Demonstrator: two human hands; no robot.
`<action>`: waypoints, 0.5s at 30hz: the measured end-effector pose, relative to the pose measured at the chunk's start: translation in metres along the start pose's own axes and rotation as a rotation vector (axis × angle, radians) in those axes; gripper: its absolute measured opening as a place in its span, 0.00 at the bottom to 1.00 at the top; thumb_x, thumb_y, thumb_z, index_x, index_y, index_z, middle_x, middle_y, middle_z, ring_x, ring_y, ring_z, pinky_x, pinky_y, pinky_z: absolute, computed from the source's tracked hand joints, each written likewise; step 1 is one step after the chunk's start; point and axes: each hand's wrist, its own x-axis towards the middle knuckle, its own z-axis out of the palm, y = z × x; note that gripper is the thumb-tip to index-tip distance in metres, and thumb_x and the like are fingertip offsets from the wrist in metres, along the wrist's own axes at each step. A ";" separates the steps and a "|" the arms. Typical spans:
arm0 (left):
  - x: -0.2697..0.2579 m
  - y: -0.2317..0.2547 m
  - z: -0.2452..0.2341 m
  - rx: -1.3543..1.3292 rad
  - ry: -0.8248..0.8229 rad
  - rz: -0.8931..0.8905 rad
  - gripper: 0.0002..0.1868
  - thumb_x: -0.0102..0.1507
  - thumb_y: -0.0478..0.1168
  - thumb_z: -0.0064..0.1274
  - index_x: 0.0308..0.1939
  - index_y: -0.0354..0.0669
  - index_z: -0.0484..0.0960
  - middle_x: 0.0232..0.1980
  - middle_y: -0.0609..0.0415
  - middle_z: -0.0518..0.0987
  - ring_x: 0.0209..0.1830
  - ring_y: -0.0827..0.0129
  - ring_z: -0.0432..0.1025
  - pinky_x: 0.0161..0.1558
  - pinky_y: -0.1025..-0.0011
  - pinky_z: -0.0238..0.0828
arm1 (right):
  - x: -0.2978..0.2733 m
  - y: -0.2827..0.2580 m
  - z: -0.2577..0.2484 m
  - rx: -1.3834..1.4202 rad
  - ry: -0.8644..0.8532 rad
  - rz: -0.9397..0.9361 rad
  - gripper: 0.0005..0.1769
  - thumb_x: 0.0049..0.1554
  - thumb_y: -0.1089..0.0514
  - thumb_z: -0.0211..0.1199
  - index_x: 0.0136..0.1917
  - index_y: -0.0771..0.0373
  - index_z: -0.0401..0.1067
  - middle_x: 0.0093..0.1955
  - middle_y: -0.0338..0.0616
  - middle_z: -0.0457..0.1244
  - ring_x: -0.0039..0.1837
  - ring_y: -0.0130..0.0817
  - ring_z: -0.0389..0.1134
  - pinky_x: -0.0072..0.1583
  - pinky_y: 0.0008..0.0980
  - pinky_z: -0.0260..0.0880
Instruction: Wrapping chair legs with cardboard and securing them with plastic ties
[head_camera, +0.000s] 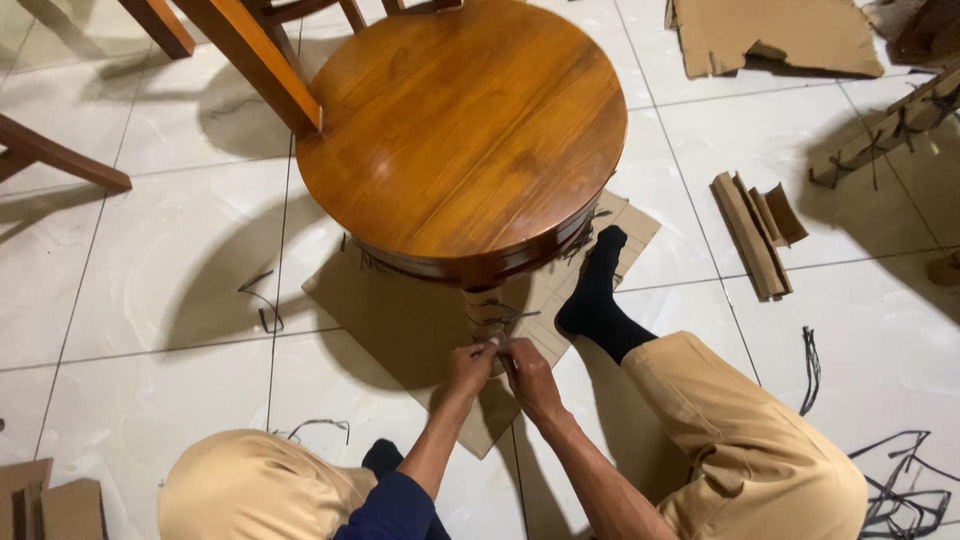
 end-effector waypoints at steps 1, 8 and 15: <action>0.002 0.001 0.005 0.001 0.000 -0.011 0.20 0.62 0.52 0.56 0.42 0.40 0.90 0.37 0.42 0.86 0.43 0.57 0.79 0.45 0.61 0.75 | 0.003 -0.003 -0.002 0.003 -0.008 0.007 0.05 0.60 0.67 0.61 0.50 0.59 0.72 0.42 0.46 0.65 0.49 0.44 0.72 0.50 0.37 0.75; -0.009 -0.003 0.019 -0.439 0.028 -0.190 0.14 0.63 0.48 0.62 0.44 0.41 0.83 0.32 0.59 0.76 0.32 0.76 0.68 0.37 0.81 0.64 | -0.010 0.009 0.024 0.305 0.181 0.230 0.02 0.58 0.66 0.66 0.45 0.62 0.75 0.45 0.47 0.69 0.49 0.44 0.74 0.50 0.35 0.76; -0.032 0.036 0.033 -0.734 0.230 -0.314 0.13 0.71 0.47 0.47 0.33 0.48 0.71 0.23 0.67 0.65 0.20 0.85 0.63 0.24 0.91 0.53 | -0.020 0.027 0.058 0.505 0.356 0.644 0.05 0.60 0.60 0.66 0.42 0.62 0.77 0.39 0.48 0.71 0.43 0.34 0.72 0.41 0.29 0.75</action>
